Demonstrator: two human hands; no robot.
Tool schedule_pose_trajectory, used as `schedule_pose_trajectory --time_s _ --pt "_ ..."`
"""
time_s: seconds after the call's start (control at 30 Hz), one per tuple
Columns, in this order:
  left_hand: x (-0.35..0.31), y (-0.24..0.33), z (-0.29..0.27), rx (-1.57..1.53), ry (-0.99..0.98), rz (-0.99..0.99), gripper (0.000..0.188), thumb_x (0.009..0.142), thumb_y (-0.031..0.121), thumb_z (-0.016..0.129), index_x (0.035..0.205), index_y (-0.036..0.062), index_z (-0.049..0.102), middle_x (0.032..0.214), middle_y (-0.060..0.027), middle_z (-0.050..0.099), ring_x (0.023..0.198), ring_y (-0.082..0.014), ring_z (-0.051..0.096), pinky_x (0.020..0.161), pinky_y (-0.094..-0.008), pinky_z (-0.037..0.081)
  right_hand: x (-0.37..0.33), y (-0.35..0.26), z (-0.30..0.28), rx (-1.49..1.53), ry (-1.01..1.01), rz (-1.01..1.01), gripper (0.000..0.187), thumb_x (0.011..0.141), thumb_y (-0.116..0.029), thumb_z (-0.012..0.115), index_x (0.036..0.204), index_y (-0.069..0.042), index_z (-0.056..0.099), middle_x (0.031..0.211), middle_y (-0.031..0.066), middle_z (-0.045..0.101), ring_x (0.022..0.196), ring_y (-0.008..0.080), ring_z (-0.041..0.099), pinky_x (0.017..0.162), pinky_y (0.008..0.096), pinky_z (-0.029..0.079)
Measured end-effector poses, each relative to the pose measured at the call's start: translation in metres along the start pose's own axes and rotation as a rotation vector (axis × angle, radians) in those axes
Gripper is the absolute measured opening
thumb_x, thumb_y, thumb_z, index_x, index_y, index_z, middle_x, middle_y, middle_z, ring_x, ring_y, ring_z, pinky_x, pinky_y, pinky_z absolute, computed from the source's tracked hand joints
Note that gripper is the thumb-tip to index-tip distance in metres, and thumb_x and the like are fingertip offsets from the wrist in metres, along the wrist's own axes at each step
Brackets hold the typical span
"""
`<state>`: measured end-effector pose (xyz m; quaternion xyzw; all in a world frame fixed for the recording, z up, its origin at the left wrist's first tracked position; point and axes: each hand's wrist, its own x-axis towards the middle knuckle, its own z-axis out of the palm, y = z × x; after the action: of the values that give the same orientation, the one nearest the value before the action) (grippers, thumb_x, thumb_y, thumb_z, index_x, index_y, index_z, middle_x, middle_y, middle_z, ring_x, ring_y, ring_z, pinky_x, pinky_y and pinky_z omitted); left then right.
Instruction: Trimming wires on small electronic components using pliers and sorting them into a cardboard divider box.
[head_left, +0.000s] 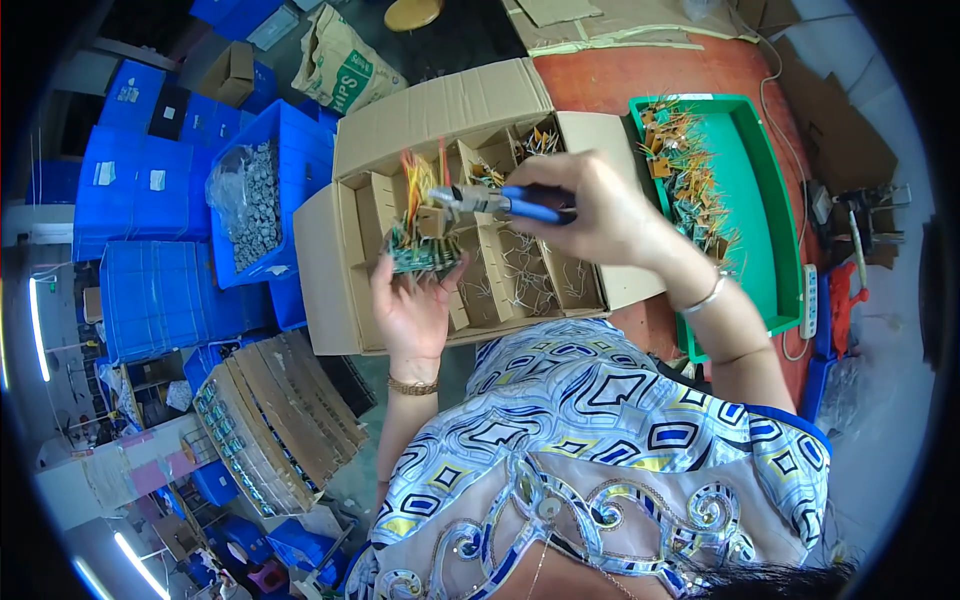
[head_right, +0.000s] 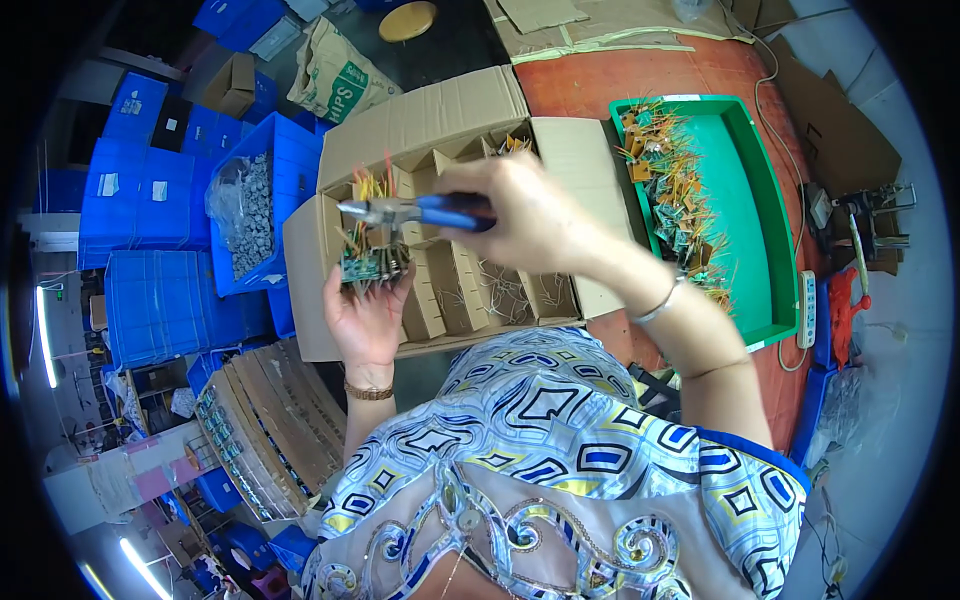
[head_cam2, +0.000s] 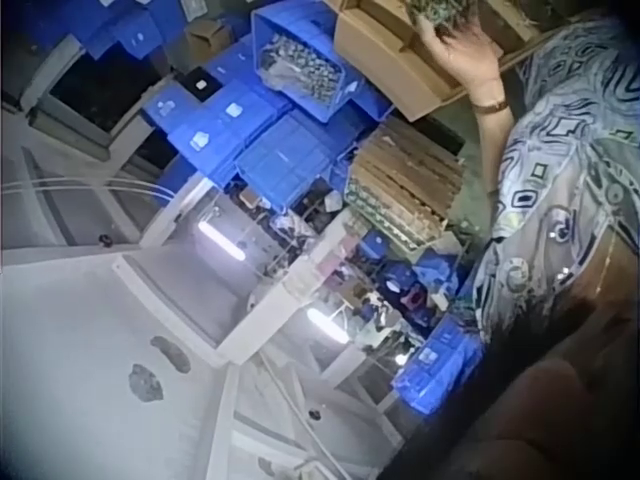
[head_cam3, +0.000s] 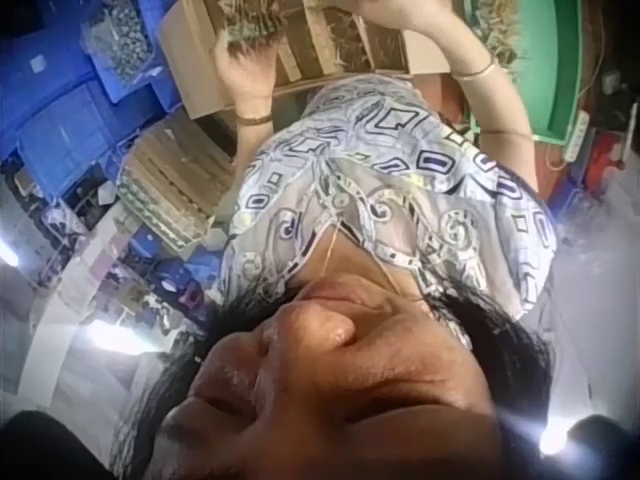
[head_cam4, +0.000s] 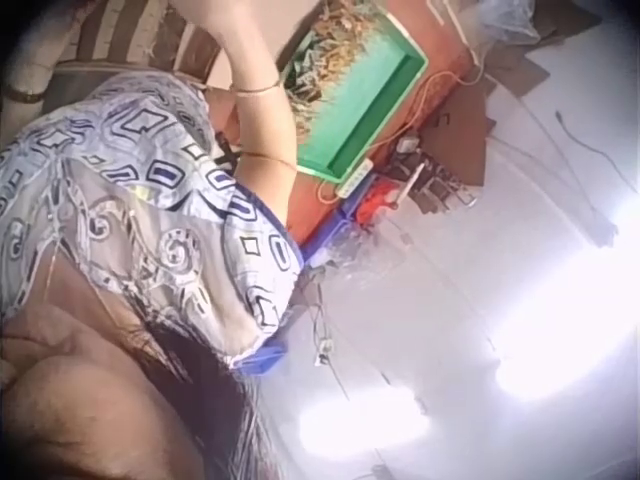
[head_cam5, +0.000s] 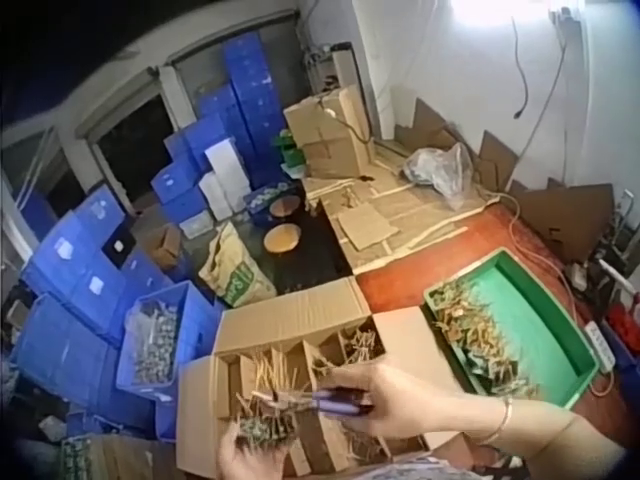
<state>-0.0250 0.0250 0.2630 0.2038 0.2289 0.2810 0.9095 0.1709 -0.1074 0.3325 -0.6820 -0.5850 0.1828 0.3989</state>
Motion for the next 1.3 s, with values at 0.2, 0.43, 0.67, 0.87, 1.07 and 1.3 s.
schedule_pose_trajectory --time_s 0.2,0.43,0.67,0.87,1.07,1.3 --pt "-0.001 -0.019 0.010 0.291 0.032 0.153 0.046 0.088 0.019 0.053 0.130 0.0121 0.039 0.121 -0.0074 0.050 0.108 -0.0214 0.053 0.081 -0.0421 0.051 0.008 -0.002 0.071 0.245 0.281 -0.038 0.022 0.070 0.004 0.068 0.090 0.000 0.060 0.076 0.0102 0.063 0.071 0.0210 0.065 0.065 0.0289 0.051" --pt "-0.004 -0.031 0.007 0.316 0.065 0.210 0.046 0.085 0.012 0.054 0.129 0.0094 0.039 0.119 -0.0080 0.049 0.106 -0.0202 0.052 0.083 -0.0403 0.050 0.010 0.014 0.099 0.089 0.384 0.074 0.027 0.064 0.003 0.071 0.088 0.001 0.059 0.080 0.0149 0.064 0.075 0.0297 0.066 0.065 0.0366 0.052" --pt "-0.003 -0.034 -0.006 0.556 0.039 0.347 0.044 0.083 0.001 0.054 0.126 0.0059 0.041 0.117 -0.0079 0.049 0.102 -0.0160 0.051 0.085 -0.0325 0.047 0.009 0.018 0.100 -0.072 0.285 0.024 0.041 0.063 0.003 0.069 0.099 -0.001 0.051 0.083 0.0156 0.063 0.078 0.0342 0.063 0.066 0.0390 0.051" --pt "0.005 -0.026 -0.004 0.375 0.039 0.152 0.042 0.082 0.008 0.051 0.124 0.0070 0.044 0.112 -0.0088 0.055 0.097 -0.0210 0.059 0.081 -0.0393 0.054 0.008 0.034 0.104 0.378 0.268 0.216 0.029 0.076 0.001 0.067 0.097 -0.001 0.047 0.083 0.0081 0.059 0.078 0.0158 0.060 0.068 0.0314 0.048" --pt "0.018 -0.017 -0.027 0.198 0.085 0.059 0.041 0.085 0.014 0.049 0.125 0.0100 0.044 0.116 -0.0100 0.056 0.101 -0.0265 0.060 0.079 -0.0437 0.055 -0.016 0.039 0.090 1.087 0.377 0.382 0.024 0.085 -0.006 0.065 0.104 -0.003 0.052 0.091 0.0007 0.058 0.080 0.0082 0.056 0.073 0.0239 0.047" --pt "0.027 -0.032 -0.028 0.111 0.080 0.053 0.038 0.089 0.024 0.053 0.124 0.0098 0.050 0.114 -0.0076 0.059 0.099 -0.0233 0.059 0.078 -0.0466 0.054 -0.061 0.076 0.115 0.663 0.194 0.559 0.045 0.075 -0.013 0.077 0.111 0.001 0.054 0.096 0.0035 0.060 0.089 0.0123 0.058 0.086 0.0276 0.047"
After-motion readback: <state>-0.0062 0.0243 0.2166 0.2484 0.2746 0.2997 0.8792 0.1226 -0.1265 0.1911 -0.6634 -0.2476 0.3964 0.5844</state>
